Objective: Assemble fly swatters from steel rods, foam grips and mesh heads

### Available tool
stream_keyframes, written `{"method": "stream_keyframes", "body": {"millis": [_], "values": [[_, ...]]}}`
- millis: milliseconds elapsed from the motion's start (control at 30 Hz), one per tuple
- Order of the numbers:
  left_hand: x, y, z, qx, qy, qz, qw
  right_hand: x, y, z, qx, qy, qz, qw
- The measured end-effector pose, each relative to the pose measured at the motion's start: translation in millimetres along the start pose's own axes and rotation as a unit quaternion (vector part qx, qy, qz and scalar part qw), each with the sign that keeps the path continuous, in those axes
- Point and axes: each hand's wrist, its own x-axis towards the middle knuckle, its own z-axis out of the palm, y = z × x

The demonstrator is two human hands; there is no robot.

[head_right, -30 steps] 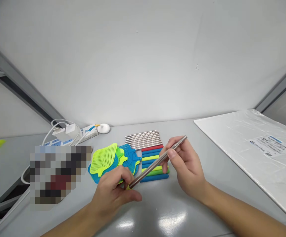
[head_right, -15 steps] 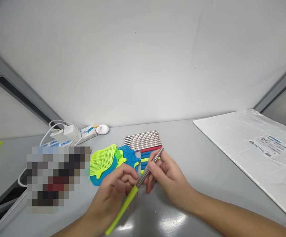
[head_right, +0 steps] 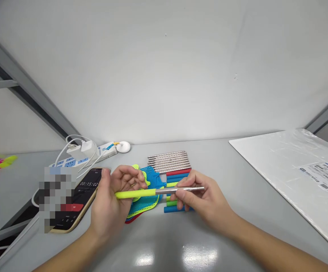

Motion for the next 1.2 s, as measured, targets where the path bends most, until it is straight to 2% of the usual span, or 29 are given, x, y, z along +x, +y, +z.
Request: {"method": "stream_keyframes", "body": {"millis": [167,367,467,533,633,767,867,933,1000,1067,1100,1167,1200], "values": [[-8,-5,0,0.019,-0.006,0.012,1.0,-1,10,9,0.006,-0.027,0.044,0.999],[-12,-7,0,0.028,-0.024,0.0,0.999,-7,11,16,0.003,-0.015,0.038,0.999],[-15,-7,0,0.085,-0.037,0.01,0.996,-6,6,10,-0.005,-0.021,0.029,0.999],[-22,-11,2,0.159,-0.068,0.009,0.985,-4,2,2,-0.008,-0.017,0.019,1.0],[-39,-27,5,0.291,-0.176,-0.011,0.94,-1,-5,-7,-0.034,-0.008,0.001,0.999],[-54,-54,3,0.432,-0.34,0.01,0.836,-7,-5,-5,-0.046,-0.053,-0.002,0.998],[-49,-54,-1,0.468,-0.419,0.12,0.769,-13,-2,1,-0.045,-0.06,0.007,0.997],[-36,-40,-4,0.478,-0.434,0.224,0.73,-14,-1,2,-0.019,-0.055,0.024,0.998],[-18,-21,-9,0.519,-0.39,0.312,0.694,-13,-3,2,0.025,-0.031,0.052,0.998],[4,-2,-19,0.58,-0.286,0.358,0.673,-11,-7,2,0.056,0.019,0.081,0.995],[16,7,-26,0.619,-0.23,0.344,0.668,-10,-9,2,0.064,0.046,0.092,0.993],[37,20,-42,0.7,-0.109,0.25,0.66,-9,-11,3,0.066,0.086,0.101,0.989],[46,24,-51,0.734,-0.06,0.203,0.646,-8,-11,3,0.064,0.094,0.103,0.988]]}}
